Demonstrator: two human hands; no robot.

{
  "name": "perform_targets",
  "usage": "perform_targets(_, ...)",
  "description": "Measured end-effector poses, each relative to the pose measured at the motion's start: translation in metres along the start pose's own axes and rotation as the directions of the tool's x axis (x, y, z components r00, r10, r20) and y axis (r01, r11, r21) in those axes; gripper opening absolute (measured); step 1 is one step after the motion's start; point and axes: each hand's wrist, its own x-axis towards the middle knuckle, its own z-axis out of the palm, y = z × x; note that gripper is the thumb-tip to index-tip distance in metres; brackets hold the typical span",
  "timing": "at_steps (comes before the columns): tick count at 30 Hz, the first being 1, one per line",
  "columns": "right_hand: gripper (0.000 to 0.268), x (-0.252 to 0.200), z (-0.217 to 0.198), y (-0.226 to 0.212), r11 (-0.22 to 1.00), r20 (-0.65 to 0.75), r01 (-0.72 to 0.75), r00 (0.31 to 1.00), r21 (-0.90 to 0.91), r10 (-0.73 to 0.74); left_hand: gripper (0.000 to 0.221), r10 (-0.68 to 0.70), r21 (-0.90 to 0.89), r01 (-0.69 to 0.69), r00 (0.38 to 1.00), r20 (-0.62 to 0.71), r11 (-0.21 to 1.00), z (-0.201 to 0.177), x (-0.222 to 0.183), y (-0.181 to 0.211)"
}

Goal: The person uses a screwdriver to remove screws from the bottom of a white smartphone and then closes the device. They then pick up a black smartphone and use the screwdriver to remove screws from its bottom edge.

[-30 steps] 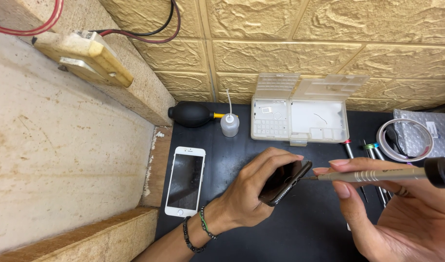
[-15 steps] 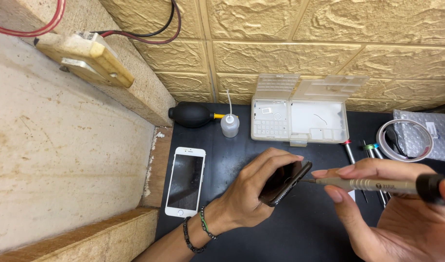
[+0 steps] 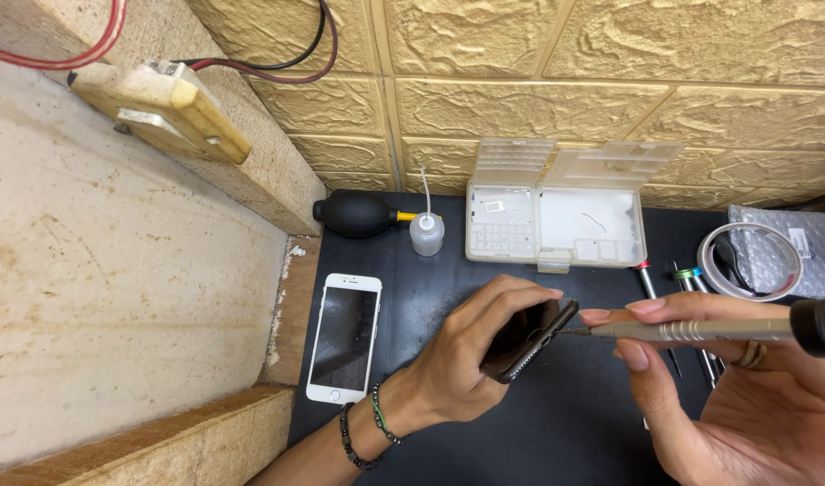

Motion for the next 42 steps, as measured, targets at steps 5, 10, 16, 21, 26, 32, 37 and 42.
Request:
perform_targets(5,0.02,0.001,-0.001,0.001,1.0,-0.002,0.005,1.0,-0.025,-0.005,0.038,-0.003,-0.001,0.003,1.0,0.009,1.0,-0.001,0.0,0.0)
perform_targets(10,0.02,0.002,-0.001,-0.002,1.0,-0.001,0.004,1.0,-0.02,-0.004,0.039,-0.014,0.0,0.014,1.0,0.008,1.0,0.0,-0.001,0.0)
perform_targets(16,0.02,0.0,0.0,-0.008,1.0,-0.037,0.004,0.999,-0.029,-0.005,0.04,-0.012,-0.004,0.012,1.0,0.005,1.0,0.0,0.0,0.001)
perform_targets(21,0.031,0.012,-0.007,0.016,0.996,-0.019,0.083,0.996,0.041,-0.082,0.035,0.021,0.023,-0.021,1.0,0.004,1.0,-0.001,0.002,0.003)
perform_targets(26,0.025,0.038,0.004,0.031,0.983,-0.119,0.168,0.98,0.067,-0.159,0.041,0.121,0.221,-0.142,0.987,0.105,0.965,-0.002,0.004,0.002)
perform_targets(32,0.079,0.064,0.015,0.073,0.955,-0.161,0.217,0.969,0.204,-0.186,0.078,0.098,0.578,-0.32,0.919,0.381,0.75,0.006,0.001,-0.007)
perform_targets(37,0.067,0.072,0.029,0.093,0.955,-0.159,0.064,0.987,0.289,-0.018,0.109,-0.012,0.764,-0.364,0.899,0.437,0.534,0.013,0.0,-0.012)
perform_targets(42,0.068,0.074,0.038,0.111,0.945,-0.134,0.002,0.99,0.326,0.044,0.114,-0.099,0.843,-0.334,0.907,0.409,0.422,0.021,-0.01,-0.025)
